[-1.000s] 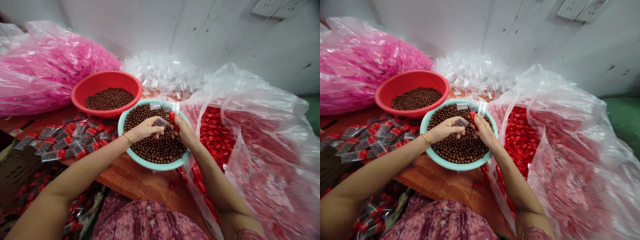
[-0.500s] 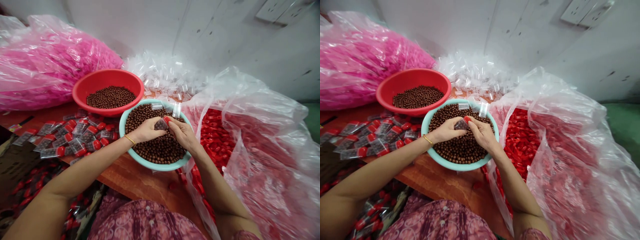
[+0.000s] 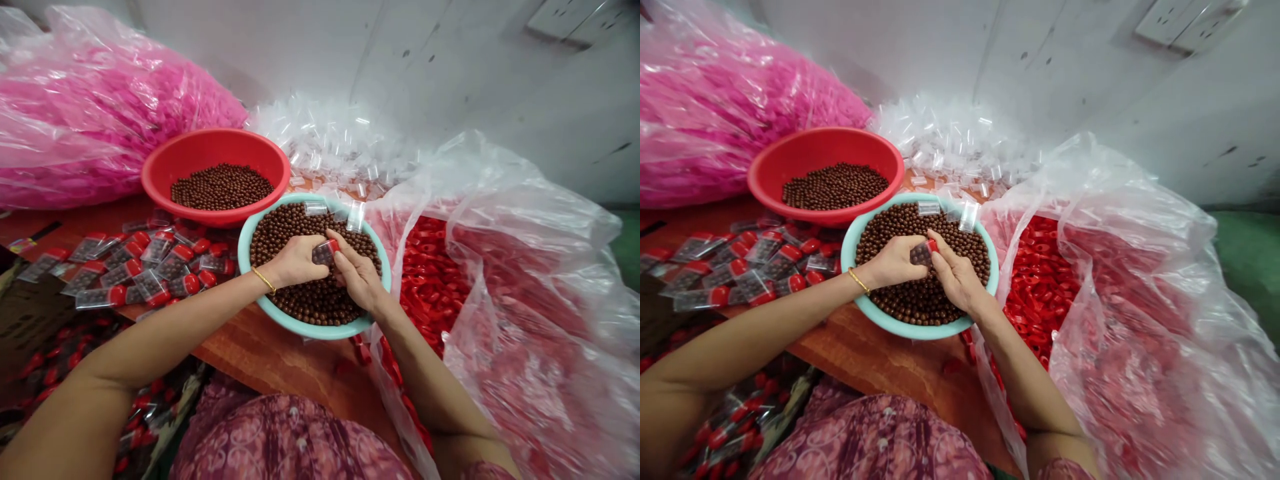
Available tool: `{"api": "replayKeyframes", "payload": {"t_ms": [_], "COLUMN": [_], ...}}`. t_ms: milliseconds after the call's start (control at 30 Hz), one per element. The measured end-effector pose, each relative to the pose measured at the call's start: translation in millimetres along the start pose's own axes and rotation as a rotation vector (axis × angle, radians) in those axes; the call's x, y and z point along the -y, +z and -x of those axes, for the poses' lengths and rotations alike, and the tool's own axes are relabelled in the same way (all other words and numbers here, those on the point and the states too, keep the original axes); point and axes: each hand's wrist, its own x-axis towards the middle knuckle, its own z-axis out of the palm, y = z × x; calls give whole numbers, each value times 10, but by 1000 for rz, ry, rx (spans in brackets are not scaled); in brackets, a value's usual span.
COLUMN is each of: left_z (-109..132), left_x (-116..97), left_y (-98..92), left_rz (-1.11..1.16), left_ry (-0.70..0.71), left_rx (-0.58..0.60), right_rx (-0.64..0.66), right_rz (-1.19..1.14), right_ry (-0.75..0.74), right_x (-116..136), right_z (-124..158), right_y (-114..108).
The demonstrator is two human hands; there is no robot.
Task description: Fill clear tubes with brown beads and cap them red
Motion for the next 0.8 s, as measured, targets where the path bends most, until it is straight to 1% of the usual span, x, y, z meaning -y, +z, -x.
{"api": "replayKeyframes", "payload": {"t_ms": [67,133,200,267,333,367,400,467,500,533,567,667,733,800], "left_z": [8,15,16,8,-3,-7,-8,-2,4,12,20,38,44,45], "left_x": [5,10,12,6,-6,-12,-18,-24,-25,-24,-22,-24,-33,-44], "left_y": [4,6,9,17,25,27,27,20,13,6,-1,-15,-12,-2], "left_rz": [19,28,11,-1,5,1,-12,-65,-101,-136,-169,-262,-332,-424], "left_ry": [-12,-8,0,7,30,41,50,62,64,69,73,79,84,98], "left_rx": [-9,-2,5,23,84,121,149,171,175,185,200,243,246,259], "right_rx": [-23,-30,-11,7,-36,-93,-167,-293,-324,-326,-301,-143,-38,32], "right_rz": [13,49,126,236,304,301,270,134,45,-47,-136,-302,-331,-324], "right_ry": [-13,-25,-37,-43,-35,-25,-12,23,43,64,86,123,123,101], "right_x": [-19,-3,41,93,131,141,145,143,140,137,137,152,169,178], "right_z": [12,15,4,-22,-60,-83,-109,-170,-204,-241,-277,-365,-389,-382], "right_y": [55,56,-19,-150,-273,-309,-321,-265,-207,-137,-64,105,149,151]}}
